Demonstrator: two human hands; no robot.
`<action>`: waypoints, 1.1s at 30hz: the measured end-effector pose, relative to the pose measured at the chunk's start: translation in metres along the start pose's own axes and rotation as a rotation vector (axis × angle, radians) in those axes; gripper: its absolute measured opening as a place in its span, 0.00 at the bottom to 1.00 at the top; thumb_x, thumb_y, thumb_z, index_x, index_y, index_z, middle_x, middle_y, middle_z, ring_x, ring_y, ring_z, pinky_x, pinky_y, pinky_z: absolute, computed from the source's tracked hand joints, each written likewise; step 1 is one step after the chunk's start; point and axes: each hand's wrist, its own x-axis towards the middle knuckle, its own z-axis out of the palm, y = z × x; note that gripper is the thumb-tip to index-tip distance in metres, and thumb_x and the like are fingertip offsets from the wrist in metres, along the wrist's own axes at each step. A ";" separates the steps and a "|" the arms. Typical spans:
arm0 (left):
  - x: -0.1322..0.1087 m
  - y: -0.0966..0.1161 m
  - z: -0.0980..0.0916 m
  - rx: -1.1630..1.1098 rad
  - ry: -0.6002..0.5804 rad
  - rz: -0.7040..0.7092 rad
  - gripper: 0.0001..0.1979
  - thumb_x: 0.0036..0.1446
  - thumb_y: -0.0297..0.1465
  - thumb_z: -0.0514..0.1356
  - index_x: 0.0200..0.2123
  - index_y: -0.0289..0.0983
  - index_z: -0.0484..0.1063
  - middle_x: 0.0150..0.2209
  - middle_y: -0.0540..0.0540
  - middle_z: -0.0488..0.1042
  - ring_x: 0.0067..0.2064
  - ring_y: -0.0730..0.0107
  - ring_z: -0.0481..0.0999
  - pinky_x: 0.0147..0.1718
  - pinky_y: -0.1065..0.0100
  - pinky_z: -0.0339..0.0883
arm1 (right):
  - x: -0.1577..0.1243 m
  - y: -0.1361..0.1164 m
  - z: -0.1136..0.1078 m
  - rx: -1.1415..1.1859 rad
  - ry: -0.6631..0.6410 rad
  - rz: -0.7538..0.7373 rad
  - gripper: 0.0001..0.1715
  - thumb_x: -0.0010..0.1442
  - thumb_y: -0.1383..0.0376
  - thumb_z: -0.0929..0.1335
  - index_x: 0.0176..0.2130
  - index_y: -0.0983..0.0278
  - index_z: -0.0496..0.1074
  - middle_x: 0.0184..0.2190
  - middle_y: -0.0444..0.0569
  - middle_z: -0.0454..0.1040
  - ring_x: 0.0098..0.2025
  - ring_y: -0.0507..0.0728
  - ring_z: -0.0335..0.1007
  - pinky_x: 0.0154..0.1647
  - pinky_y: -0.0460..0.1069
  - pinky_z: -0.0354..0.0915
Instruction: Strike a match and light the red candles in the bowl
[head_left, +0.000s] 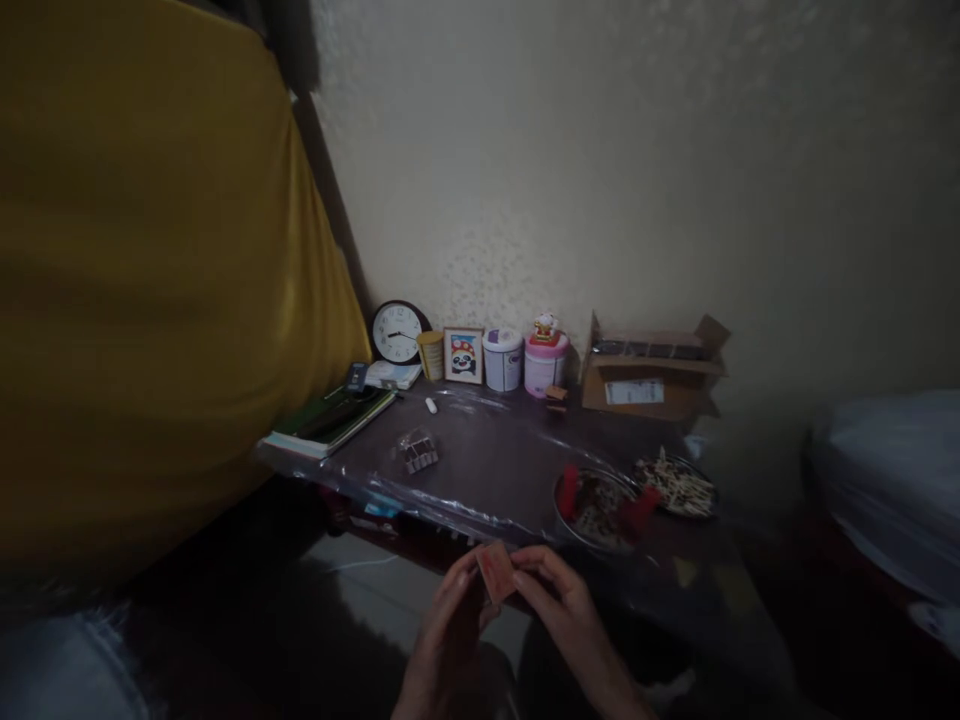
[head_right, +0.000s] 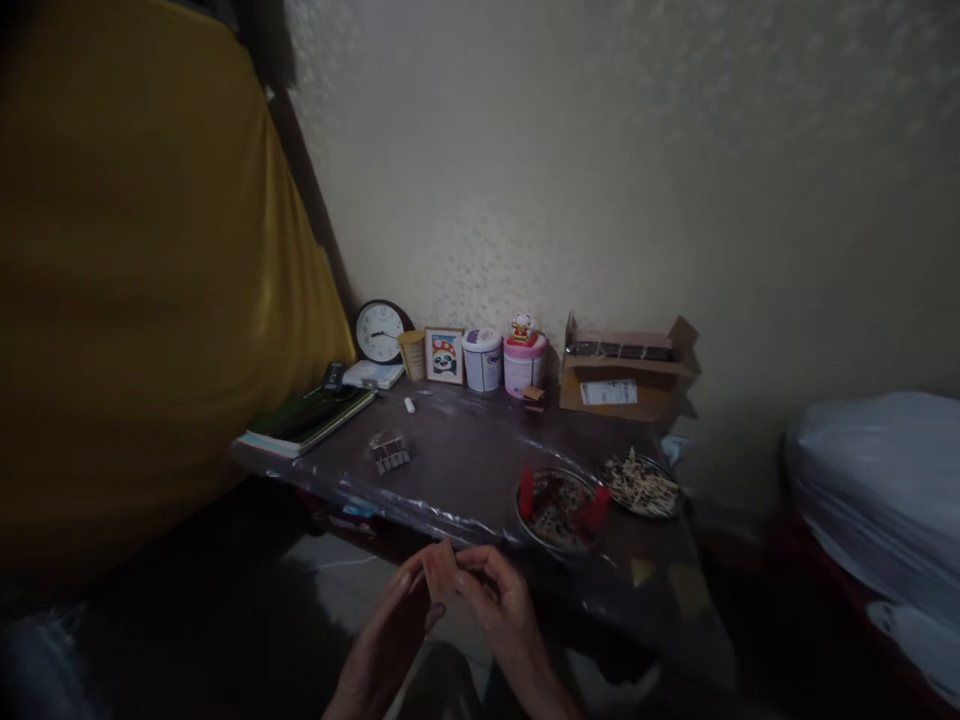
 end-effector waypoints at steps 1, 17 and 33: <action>-0.007 -0.007 0.008 -0.071 -0.002 -0.047 0.22 0.52 0.46 0.54 0.49 0.47 0.71 0.54 0.45 0.74 0.55 0.54 0.69 0.44 0.58 0.68 | -0.008 0.001 -0.006 -0.004 0.010 -0.005 0.13 0.53 0.57 0.70 0.35 0.63 0.74 0.33 0.48 0.77 0.38 0.57 0.73 0.40 0.49 0.66; -0.053 -0.022 0.090 -0.416 -0.233 -0.104 0.17 0.58 0.30 0.55 0.51 0.40 0.71 0.48 0.44 0.77 0.46 0.66 0.73 0.42 0.67 0.64 | -0.080 0.013 -0.080 -0.073 0.082 -0.209 0.10 0.60 0.59 0.66 0.41 0.60 0.74 0.41 0.47 0.77 0.45 0.57 0.73 0.47 0.49 0.67; -0.061 -0.017 0.147 -0.273 -0.146 -0.078 0.15 0.53 0.32 0.63 0.46 0.42 0.75 0.41 0.43 0.80 0.45 0.62 0.76 0.46 0.63 0.64 | -0.095 0.024 -0.107 -0.688 0.280 -0.782 0.24 0.60 0.76 0.63 0.53 0.59 0.67 0.44 0.52 0.72 0.47 0.58 0.69 0.48 0.54 0.70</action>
